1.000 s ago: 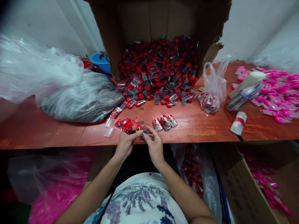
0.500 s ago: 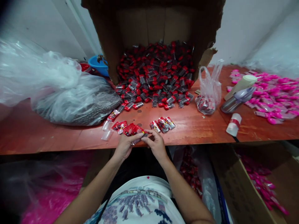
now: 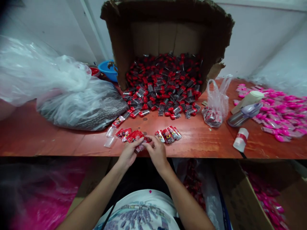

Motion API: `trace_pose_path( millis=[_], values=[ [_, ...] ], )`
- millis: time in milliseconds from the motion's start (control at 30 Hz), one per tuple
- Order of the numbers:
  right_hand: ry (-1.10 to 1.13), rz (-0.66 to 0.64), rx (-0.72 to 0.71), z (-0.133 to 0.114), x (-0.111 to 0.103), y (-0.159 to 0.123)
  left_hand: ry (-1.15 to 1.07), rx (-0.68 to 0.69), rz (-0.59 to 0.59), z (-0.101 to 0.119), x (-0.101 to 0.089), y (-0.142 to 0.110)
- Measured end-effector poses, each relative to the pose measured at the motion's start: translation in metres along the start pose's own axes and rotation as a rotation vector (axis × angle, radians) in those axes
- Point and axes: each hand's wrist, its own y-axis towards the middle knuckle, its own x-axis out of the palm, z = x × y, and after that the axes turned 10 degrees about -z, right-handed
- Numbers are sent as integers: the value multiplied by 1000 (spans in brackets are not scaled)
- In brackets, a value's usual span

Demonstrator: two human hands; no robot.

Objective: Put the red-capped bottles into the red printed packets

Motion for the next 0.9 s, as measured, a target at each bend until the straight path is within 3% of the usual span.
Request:
trace_pose_path(
  millis=[133, 433, 600, 700, 800, 900],
  values=[
    [98, -50, -15, -3, 18, 14, -26, 63, 8, 5, -6, 3],
    [-306, -172, -104, -23, 19, 45, -117, 208, 141, 15, -16, 13],
    [26, -224, -89, -18, 30, 62, -114, 240, 168, 28, -23, 16],
    [59, -317, -96, -13, 35, 74, -88, 261, 170, 35, -30, 16],
    [-147, -422, -116, -8, 34, 95, -98, 245, 210, 40, -38, 16],
    [-446, -343, -75, 2, 31, 126, -146, 174, 267, 42, -45, 19]
  ],
)
